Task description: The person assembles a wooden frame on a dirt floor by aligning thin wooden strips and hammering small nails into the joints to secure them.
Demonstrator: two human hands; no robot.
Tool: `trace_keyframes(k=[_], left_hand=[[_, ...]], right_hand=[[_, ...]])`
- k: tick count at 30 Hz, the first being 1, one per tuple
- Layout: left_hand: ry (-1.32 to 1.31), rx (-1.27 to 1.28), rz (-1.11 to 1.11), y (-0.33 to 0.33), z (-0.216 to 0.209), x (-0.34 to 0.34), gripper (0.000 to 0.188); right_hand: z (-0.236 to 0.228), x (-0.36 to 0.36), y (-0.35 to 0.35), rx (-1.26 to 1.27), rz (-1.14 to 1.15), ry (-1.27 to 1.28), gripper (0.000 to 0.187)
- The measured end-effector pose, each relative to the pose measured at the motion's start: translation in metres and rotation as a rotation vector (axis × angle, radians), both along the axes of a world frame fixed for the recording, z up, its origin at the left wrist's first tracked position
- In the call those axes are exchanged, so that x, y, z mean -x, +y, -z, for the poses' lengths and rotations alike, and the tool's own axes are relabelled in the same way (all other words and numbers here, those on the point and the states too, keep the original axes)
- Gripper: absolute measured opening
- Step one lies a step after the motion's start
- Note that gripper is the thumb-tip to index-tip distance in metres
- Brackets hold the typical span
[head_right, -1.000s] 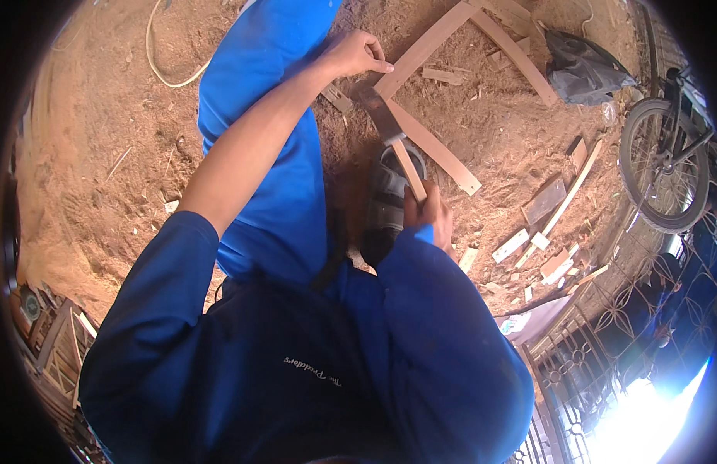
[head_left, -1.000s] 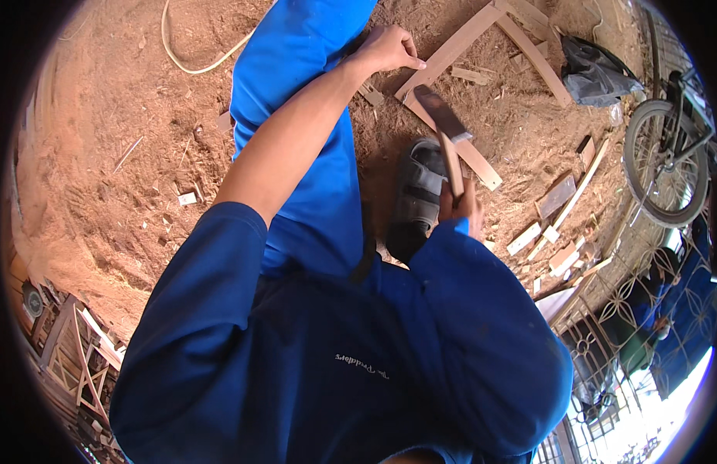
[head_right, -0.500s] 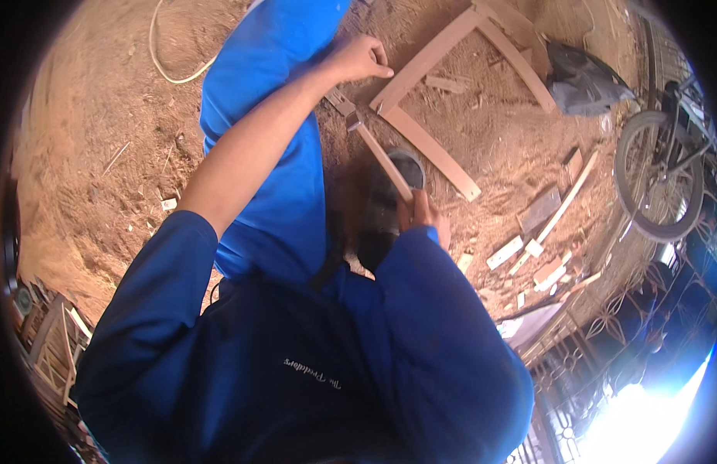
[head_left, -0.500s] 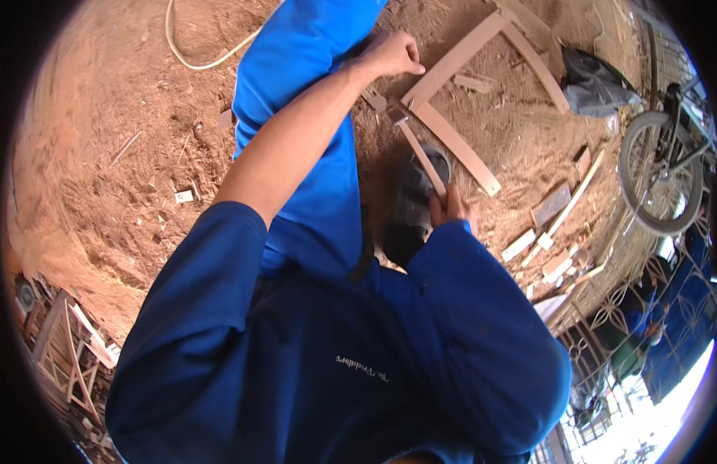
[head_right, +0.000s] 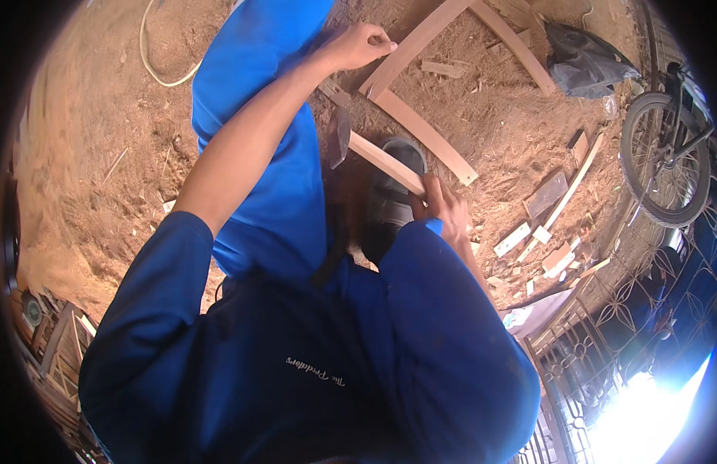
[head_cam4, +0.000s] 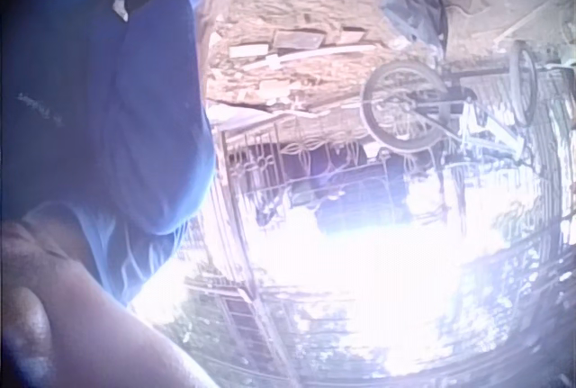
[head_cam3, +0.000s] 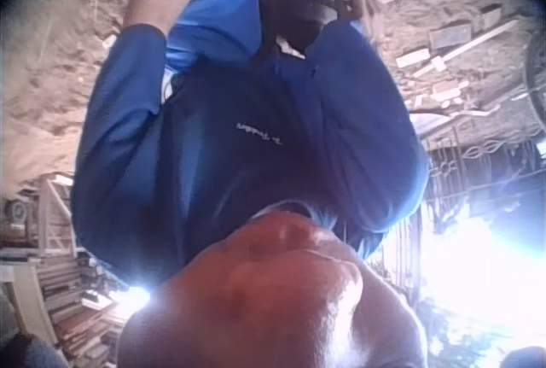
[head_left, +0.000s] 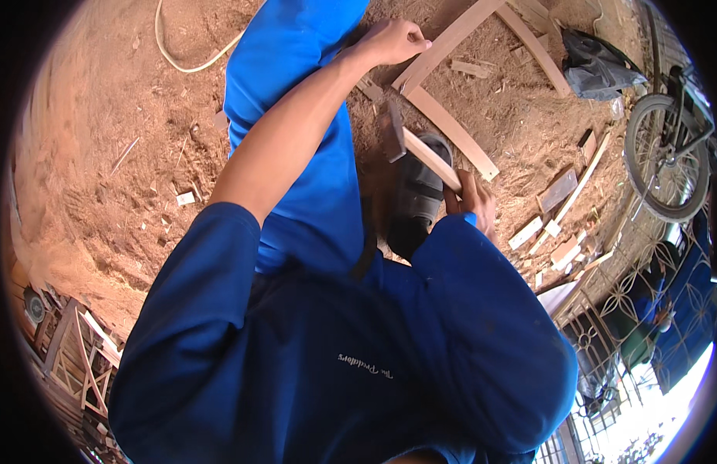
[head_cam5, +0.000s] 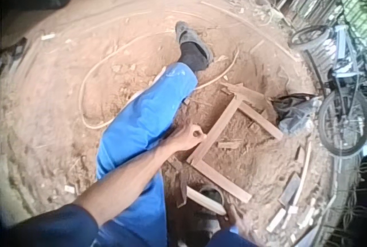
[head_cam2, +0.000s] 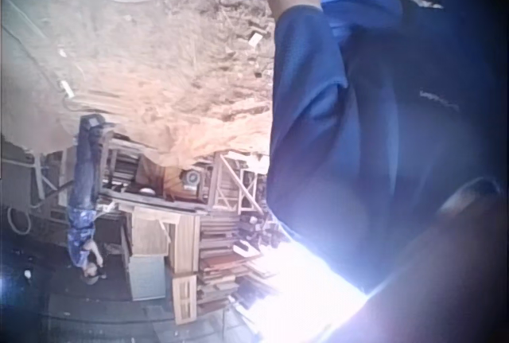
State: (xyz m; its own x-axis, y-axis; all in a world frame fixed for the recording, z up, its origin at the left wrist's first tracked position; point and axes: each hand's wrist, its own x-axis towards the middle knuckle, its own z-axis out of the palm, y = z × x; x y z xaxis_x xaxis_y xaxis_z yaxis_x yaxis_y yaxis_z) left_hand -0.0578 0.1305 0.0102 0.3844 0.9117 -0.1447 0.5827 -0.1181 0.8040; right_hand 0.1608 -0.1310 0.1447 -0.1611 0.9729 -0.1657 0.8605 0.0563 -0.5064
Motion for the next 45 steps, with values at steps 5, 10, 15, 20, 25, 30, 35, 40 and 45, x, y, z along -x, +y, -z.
trace_keyframes(k=[5,10,15,20,25,30,35,40,45], left_hand=[[0.021,0.048,0.089,-0.003,-0.014,-0.001,0.043],[0.132,0.056,0.155,-0.007,-0.027,0.005,0.055],[0.041,0.085,0.185,-0.006,-0.02,-0.01,0.058],[-0.521,0.36,0.151,0.004,-0.057,-0.006,0.05],[-1.058,0.764,0.152,-0.004,-0.1,-0.001,0.059],[-1.207,0.783,0.203,-0.01,-0.111,0.003,0.065],[-1.276,0.758,0.218,-0.012,-0.117,0.007,0.069],[-1.281,0.719,0.216,-0.007,-0.121,0.013,0.077],[-1.288,0.6,0.131,-0.01,-0.122,0.009,0.074]], right_hand=[[0.019,-0.003,-0.002,0.279,0.138,-0.202,0.027],[0.019,0.012,-0.032,0.121,0.361,0.01,0.025],[0.041,0.02,-0.054,0.232,0.65,0.027,0.03],[0.032,0.037,-0.062,0.133,0.852,0.031,0.026],[0.014,0.028,-0.043,0.038,1.065,0.301,0.026],[0.034,0.013,-0.038,-0.216,1.015,0.358,0.02],[0.032,0.019,-0.045,-0.158,1.037,0.431,0.019],[0.019,0.035,-0.045,-0.004,1.05,0.454,0.019],[0.011,0.034,-0.04,0.083,1.022,0.445,0.024]])
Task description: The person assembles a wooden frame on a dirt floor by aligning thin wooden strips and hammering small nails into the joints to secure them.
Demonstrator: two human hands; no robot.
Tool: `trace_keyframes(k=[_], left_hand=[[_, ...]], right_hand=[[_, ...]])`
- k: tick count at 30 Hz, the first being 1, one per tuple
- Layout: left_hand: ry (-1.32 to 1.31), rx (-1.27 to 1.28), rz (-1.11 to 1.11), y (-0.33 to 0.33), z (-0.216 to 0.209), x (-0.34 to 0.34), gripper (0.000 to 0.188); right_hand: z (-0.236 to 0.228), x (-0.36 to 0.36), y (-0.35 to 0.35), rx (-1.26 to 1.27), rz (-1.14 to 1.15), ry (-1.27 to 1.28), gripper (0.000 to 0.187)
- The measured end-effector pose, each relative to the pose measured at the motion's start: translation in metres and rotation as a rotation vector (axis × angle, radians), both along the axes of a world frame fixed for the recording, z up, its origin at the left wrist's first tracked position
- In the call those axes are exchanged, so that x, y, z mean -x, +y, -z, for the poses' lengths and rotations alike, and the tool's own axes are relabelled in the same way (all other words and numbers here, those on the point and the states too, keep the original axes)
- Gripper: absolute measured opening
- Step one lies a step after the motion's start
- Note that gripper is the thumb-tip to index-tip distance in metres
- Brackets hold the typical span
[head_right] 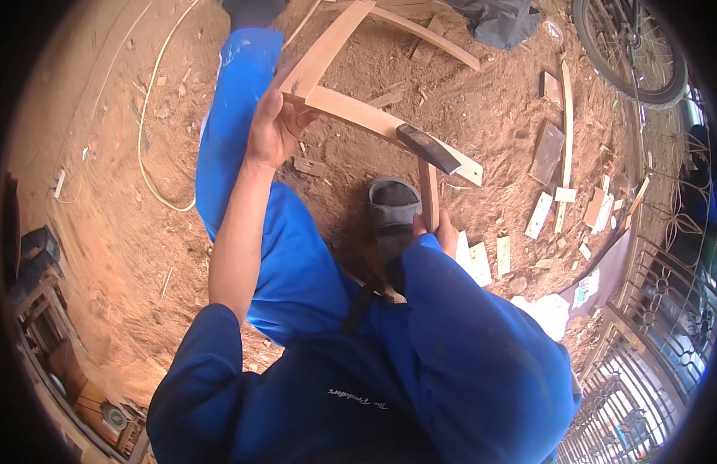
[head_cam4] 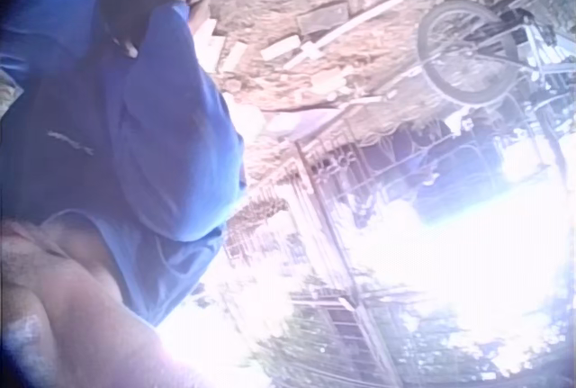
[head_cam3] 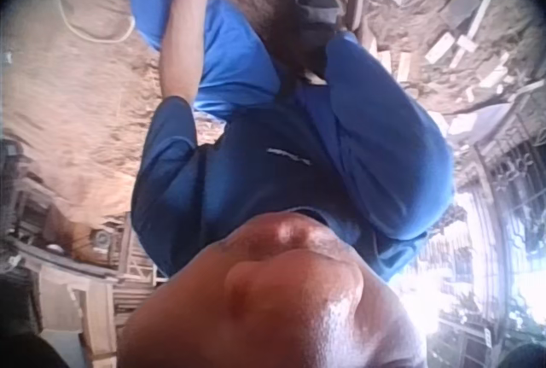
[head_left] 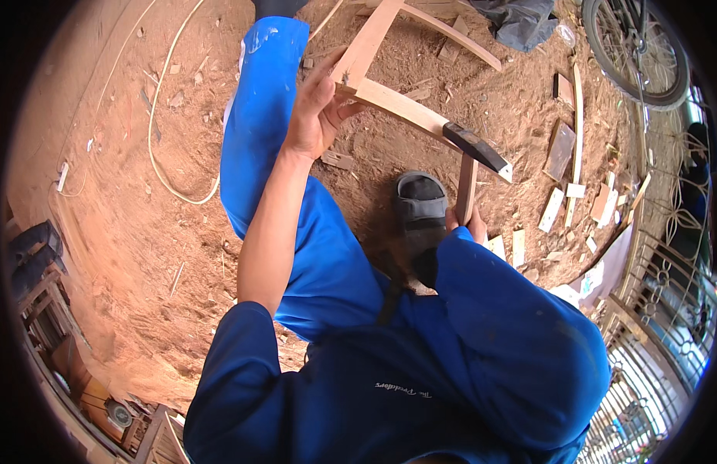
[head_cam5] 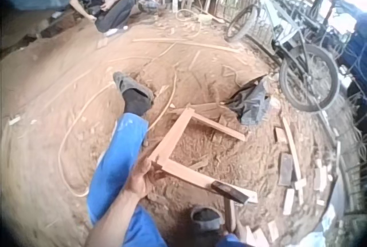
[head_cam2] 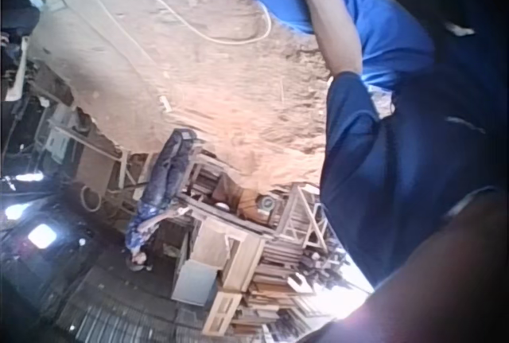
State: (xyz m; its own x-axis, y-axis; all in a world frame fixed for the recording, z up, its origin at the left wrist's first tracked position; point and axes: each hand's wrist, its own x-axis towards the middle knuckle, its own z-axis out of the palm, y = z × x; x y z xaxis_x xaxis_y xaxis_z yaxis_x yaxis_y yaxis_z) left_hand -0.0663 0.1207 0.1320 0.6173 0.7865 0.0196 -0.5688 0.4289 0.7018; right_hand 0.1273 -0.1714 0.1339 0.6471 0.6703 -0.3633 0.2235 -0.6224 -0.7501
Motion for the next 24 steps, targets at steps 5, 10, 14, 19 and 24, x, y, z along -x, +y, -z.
trace_keyframes(k=[5,10,14,19,24], left_hand=[[0.227,-0.079,-0.194,-0.003,0.001,-0.001,0.064],[0.266,-0.106,-0.211,0.001,0.006,0.003,0.061],[0.294,-0.098,-0.277,0.002,0.005,0.004,0.055],[0.317,-0.149,-0.471,0.015,-0.004,0.012,0.049],[0.096,-0.115,-0.609,0.026,-0.007,0.036,0.051]], right_hand=[[0.018,0.003,-0.004,-0.044,-0.064,-0.069,0.026],[0.022,0.003,-0.006,0.002,-0.088,-0.079,0.026],[0.022,0.001,-0.005,0.031,-0.106,-0.07,0.025],[0.015,-0.002,-0.003,0.082,-0.121,-0.065,0.028],[0.034,-0.006,-0.012,0.046,-0.168,-0.01,0.033]])
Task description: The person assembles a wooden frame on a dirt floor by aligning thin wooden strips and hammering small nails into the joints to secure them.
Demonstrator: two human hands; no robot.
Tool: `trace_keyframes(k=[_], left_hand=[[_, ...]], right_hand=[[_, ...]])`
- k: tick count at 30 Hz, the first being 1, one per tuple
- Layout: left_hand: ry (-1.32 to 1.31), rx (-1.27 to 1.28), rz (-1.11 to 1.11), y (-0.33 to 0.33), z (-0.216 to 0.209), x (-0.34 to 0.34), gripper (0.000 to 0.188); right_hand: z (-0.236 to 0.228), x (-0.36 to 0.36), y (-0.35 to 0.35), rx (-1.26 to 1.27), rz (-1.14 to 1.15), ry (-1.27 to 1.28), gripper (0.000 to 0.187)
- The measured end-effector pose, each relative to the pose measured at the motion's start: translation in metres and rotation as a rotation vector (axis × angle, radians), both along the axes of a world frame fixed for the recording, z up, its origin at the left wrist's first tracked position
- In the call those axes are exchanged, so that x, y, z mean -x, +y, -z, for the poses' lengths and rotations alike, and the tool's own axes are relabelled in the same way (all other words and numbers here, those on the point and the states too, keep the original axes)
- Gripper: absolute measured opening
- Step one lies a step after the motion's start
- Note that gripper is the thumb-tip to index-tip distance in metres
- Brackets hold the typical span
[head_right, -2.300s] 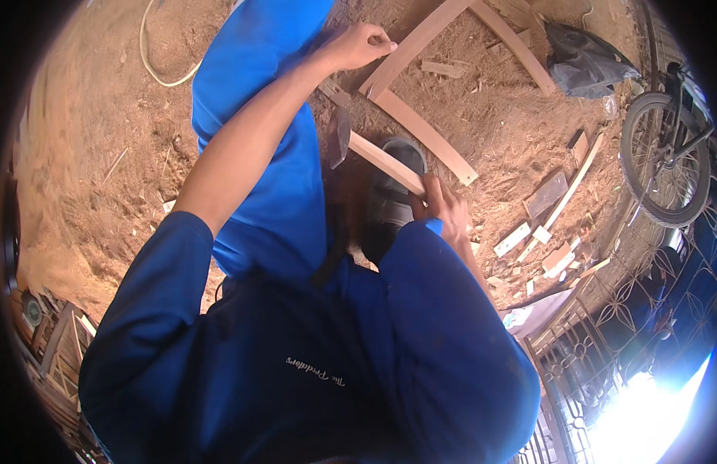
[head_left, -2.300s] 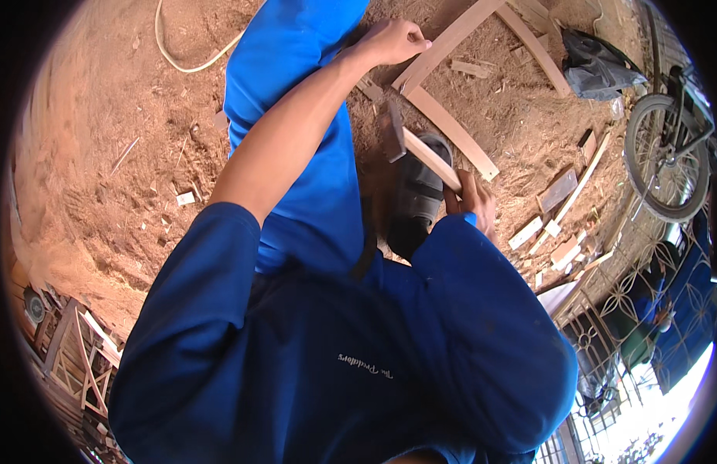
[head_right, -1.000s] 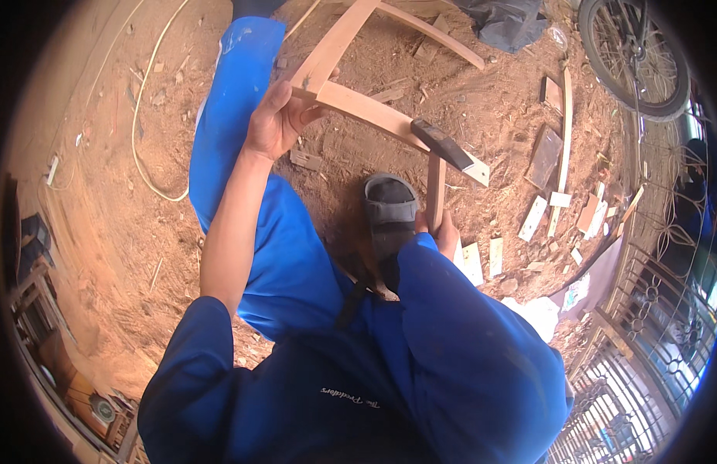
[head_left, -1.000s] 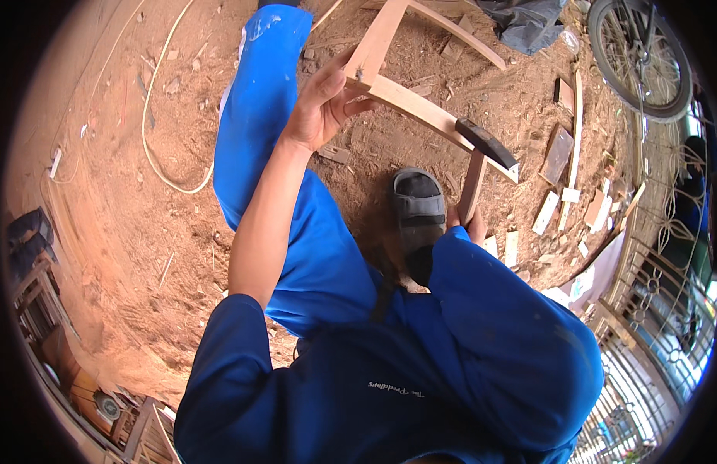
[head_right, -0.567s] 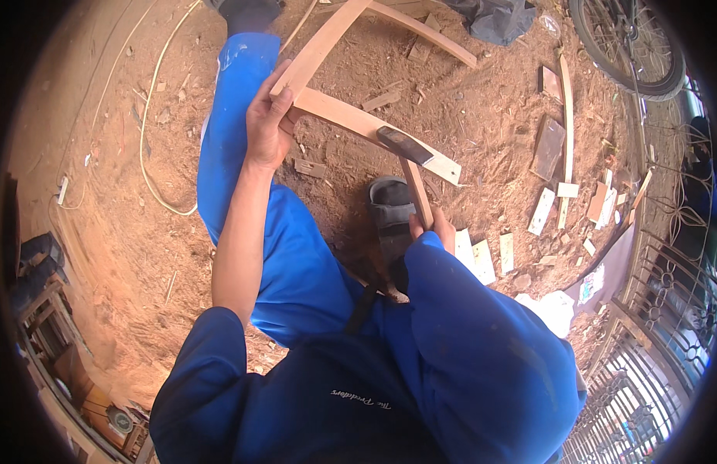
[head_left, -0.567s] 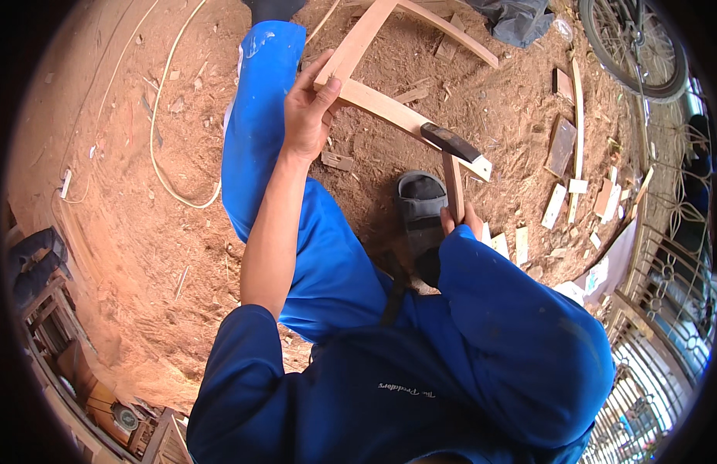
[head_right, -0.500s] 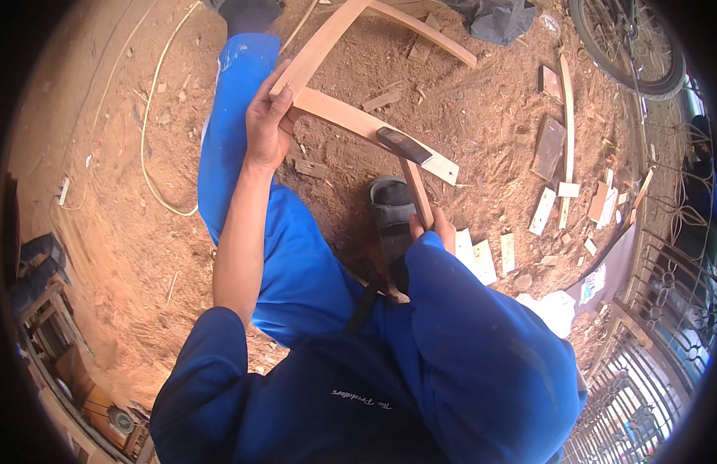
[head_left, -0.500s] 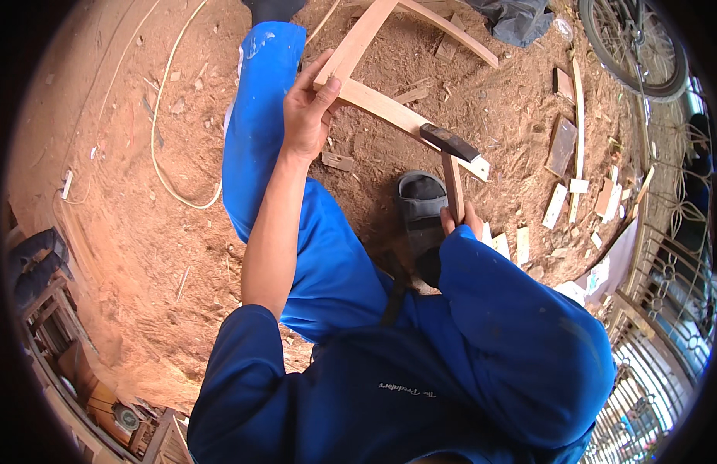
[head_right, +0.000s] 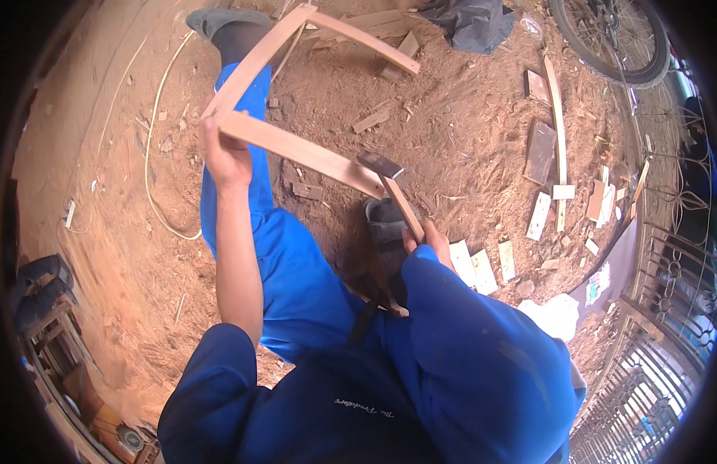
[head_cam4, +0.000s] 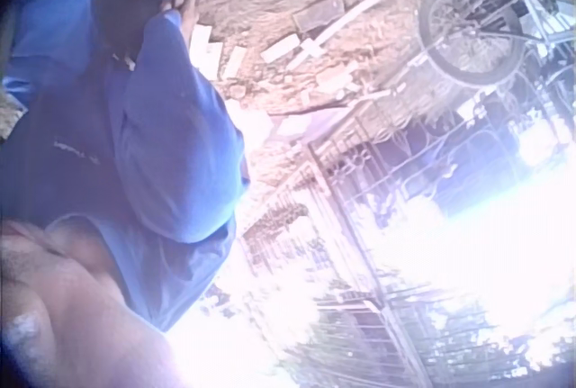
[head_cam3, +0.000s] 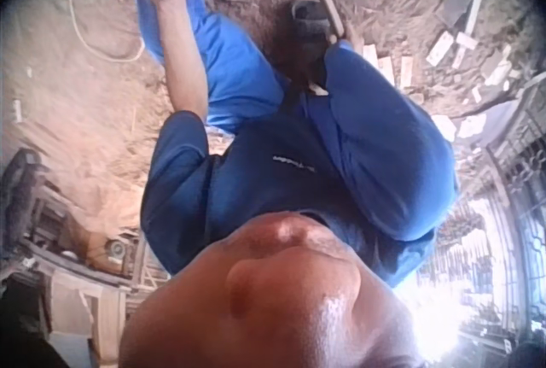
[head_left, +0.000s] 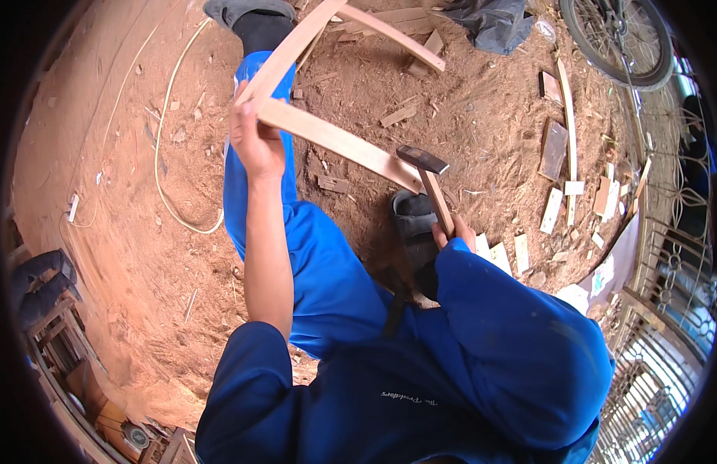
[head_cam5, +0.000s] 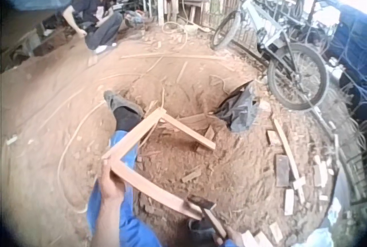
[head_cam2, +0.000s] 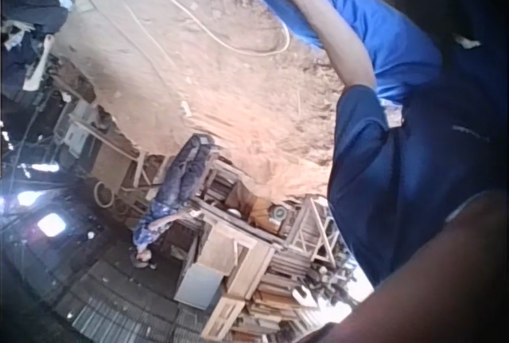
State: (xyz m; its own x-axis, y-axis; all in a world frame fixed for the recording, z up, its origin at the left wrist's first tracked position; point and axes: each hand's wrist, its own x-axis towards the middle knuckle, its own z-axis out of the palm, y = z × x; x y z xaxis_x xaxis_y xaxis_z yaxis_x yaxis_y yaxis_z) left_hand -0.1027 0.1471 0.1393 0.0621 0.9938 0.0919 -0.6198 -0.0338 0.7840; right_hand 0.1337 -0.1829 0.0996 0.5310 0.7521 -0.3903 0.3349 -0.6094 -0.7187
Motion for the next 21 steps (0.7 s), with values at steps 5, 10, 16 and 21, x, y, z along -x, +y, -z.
trace_keyframes(k=[5,10,16,21], left_hand=[[-0.345,0.056,0.168,0.008,0.014,0.035,0.081],[-0.75,-0.088,0.43,0.012,0.0,0.037,0.081],[-0.172,-0.111,0.108,0.005,-0.009,0.027,0.06],[0.272,-0.238,-0.083,0.009,0.003,0.033,0.05]], right_hand=[[-0.01,-0.004,0.009,-0.008,0.043,0.112,0.031],[0.022,-0.012,0.006,-0.119,0.188,0.234,0.026],[0.031,-0.021,0.007,-0.03,0.337,0.453,0.019],[0.034,-0.024,0.005,-0.01,0.319,0.435,0.018]])
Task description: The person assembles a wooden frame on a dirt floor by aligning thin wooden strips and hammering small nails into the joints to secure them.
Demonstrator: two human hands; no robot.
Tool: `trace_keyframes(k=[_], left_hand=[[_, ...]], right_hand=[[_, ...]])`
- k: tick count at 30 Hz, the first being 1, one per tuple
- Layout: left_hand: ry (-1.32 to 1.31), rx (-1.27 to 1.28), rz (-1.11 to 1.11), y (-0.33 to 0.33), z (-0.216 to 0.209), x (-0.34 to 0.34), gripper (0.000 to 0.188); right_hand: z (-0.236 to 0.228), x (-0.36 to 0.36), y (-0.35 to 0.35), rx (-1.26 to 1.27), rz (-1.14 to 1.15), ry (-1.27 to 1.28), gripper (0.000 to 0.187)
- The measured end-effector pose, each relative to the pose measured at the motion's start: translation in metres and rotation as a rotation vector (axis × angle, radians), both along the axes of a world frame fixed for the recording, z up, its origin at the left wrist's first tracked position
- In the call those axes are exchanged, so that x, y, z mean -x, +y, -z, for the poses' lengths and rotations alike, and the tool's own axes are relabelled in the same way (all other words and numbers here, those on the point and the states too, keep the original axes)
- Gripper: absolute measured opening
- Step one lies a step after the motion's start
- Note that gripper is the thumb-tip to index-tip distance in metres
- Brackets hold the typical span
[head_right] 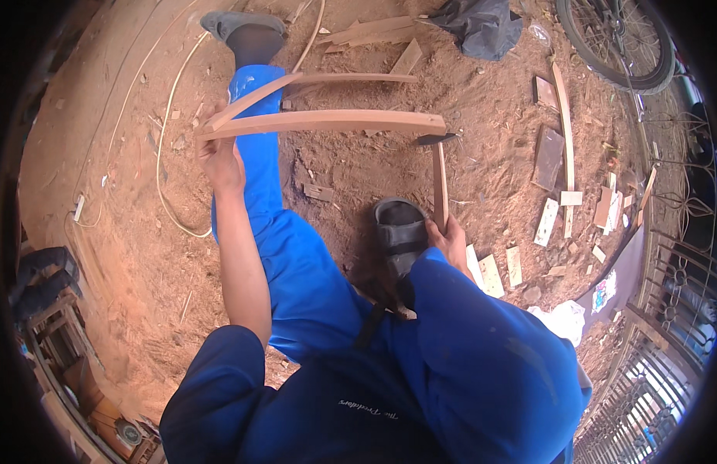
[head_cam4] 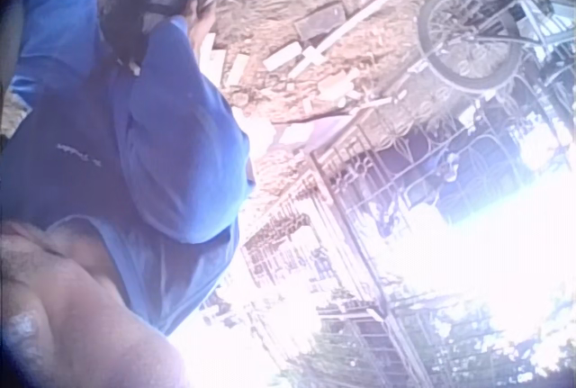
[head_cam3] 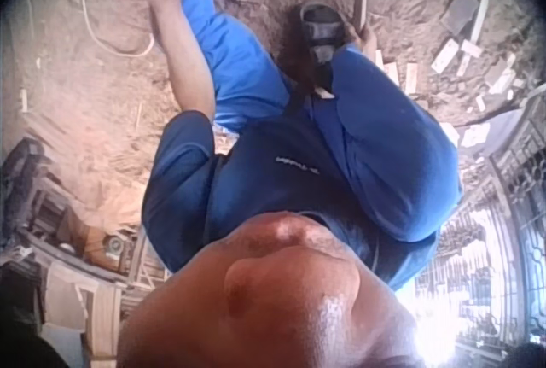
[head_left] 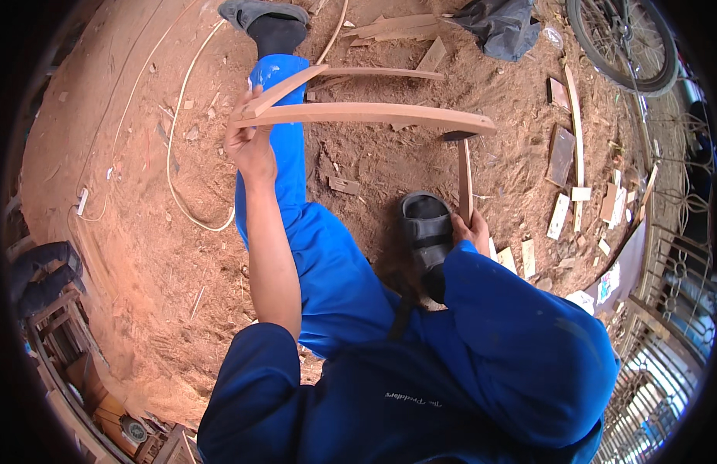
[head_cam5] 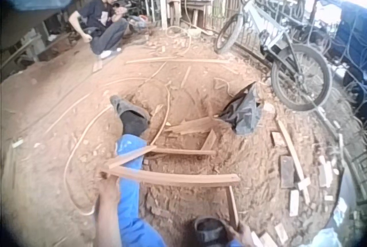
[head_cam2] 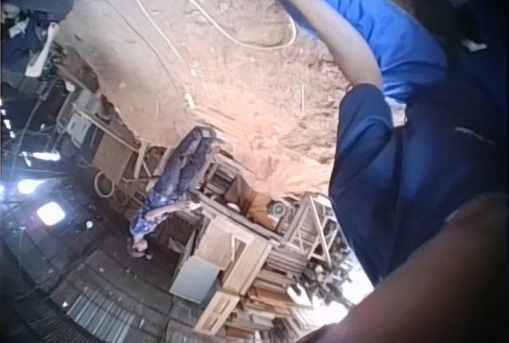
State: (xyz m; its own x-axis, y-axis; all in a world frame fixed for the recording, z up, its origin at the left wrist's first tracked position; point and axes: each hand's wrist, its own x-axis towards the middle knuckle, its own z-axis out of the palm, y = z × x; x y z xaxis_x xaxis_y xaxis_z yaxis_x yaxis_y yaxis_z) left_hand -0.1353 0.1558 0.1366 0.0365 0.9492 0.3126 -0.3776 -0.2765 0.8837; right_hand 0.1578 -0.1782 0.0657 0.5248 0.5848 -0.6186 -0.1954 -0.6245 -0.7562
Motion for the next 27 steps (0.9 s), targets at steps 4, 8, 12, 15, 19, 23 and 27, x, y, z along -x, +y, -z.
trace_keyframes(k=[4,8,12,15,19,23,27], left_hand=[[0.22,-0.108,-0.11,-0.006,-0.008,-0.003,0.041],[0.208,-0.301,-0.278,0.0,-0.023,-0.016,0.036],[-0.032,-0.08,-0.284,0.001,-0.057,-0.033,0.05],[-0.109,0.089,-0.169,0.002,-0.059,-0.027,0.053],[-0.35,0.449,-0.013,0.002,-0.034,-0.03,0.056],[-0.603,0.757,0.177,0.005,0.023,-0.03,0.059],[-0.427,0.865,0.055,-0.008,0.051,-0.052,0.066]], right_hand=[[0.001,-0.001,-0.001,-0.017,-0.017,-0.03,0.017],[0.004,-0.003,0.0,0.01,-0.029,-0.01,0.018],[0.007,-0.004,-0.001,0.021,-0.032,-0.027,0.02],[0.007,-0.005,-0.002,0.028,-0.026,-0.019,0.022],[0.01,-0.007,-0.005,0.001,-0.009,0.025,0.022],[-0.001,-0.002,0.003,-0.017,-0.013,0.043,0.021],[-0.019,-0.005,0.006,-0.018,-0.02,0.082,0.022]])
